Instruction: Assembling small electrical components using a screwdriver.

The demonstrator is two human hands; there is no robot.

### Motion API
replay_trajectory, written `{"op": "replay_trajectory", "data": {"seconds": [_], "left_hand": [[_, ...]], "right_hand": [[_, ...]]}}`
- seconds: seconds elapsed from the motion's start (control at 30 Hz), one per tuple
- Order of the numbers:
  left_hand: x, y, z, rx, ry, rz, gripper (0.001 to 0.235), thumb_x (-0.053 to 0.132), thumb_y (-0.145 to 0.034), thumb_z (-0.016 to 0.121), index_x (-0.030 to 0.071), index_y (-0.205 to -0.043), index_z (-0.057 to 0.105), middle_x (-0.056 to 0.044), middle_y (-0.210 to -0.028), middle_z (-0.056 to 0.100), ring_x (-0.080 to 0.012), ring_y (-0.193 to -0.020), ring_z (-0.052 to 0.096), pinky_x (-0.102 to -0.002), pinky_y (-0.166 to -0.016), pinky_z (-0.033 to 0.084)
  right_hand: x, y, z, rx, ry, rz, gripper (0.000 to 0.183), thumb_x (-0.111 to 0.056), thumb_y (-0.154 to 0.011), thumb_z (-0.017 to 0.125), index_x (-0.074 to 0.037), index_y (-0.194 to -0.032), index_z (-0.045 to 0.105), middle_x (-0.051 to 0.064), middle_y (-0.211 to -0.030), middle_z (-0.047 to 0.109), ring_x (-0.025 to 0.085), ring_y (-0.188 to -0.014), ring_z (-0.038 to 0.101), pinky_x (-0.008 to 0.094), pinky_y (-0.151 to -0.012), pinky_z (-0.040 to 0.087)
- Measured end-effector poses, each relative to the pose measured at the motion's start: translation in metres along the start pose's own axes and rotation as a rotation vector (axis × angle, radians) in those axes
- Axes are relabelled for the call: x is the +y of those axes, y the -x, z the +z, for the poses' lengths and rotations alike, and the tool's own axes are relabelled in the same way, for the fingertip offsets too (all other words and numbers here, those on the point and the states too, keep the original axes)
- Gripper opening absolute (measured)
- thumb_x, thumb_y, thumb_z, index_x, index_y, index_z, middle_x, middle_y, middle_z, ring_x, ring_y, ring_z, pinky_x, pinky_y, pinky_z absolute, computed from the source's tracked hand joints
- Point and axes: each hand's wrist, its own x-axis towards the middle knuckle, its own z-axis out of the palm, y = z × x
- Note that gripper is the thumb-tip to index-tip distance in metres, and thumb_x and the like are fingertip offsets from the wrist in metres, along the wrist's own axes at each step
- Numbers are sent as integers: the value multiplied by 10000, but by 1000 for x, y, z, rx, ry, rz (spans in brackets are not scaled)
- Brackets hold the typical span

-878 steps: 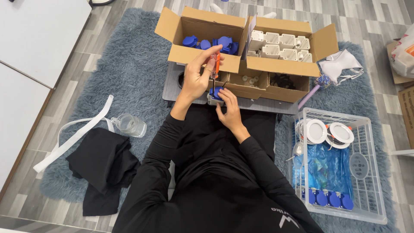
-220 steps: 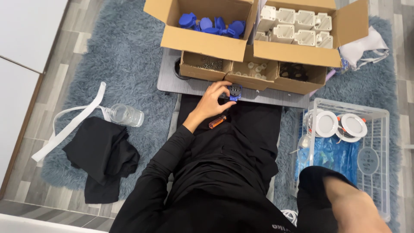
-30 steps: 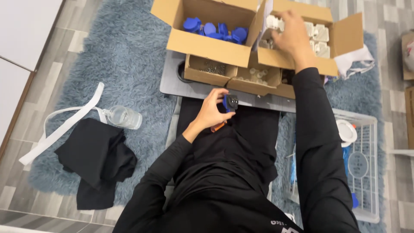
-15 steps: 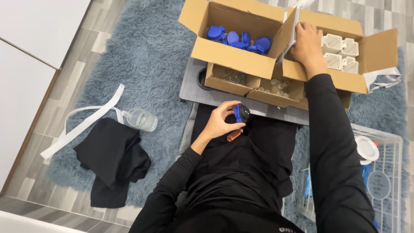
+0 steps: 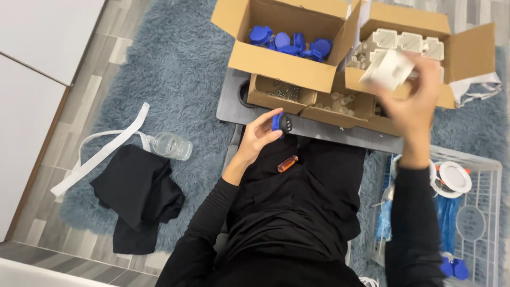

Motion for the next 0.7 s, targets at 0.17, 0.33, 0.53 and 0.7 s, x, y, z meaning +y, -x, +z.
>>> {"op": "replay_trajectory", "data": {"seconds": [0.17,0.33,0.53,0.7], "left_hand": [[-16,1,33,21,-88,39,684,158,-917,916,-3,-1523,643,-199,-1420,686,-266,-1267,709,-361,-1081,609],[-12,17,57,-35,-311,105,709,173,-858,974,22,-1483,676,-152,-1385,682,-256,-1216,714,-369,-1030,632],[-1,30,66,-37,-448,98,678,189,-854,978,17,-1446,695,-151,-1352,656,-250,-1178,692,-383,-1004,641],[0,36,65,-49,-455,47,700,188,-832,996,12,-1442,700,-149,-1343,644,-240,-1162,680,-375,-1007,638]], "right_hand": [[-49,89,30,57,-227,79,679,-77,-744,1034,28,-1325,698,212,-1270,671,405,-1201,663,478,-1078,520],[-69,141,59,4,-241,66,631,-14,-707,999,-16,-1286,749,166,-1302,726,393,-1277,708,500,-1105,565],[-83,149,62,45,-282,47,602,33,-722,978,16,-1278,748,166,-1269,730,403,-1255,729,482,-1073,592],[-88,150,60,32,-300,38,585,39,-728,971,17,-1271,754,167,-1270,729,410,-1266,728,483,-1072,596]]}}
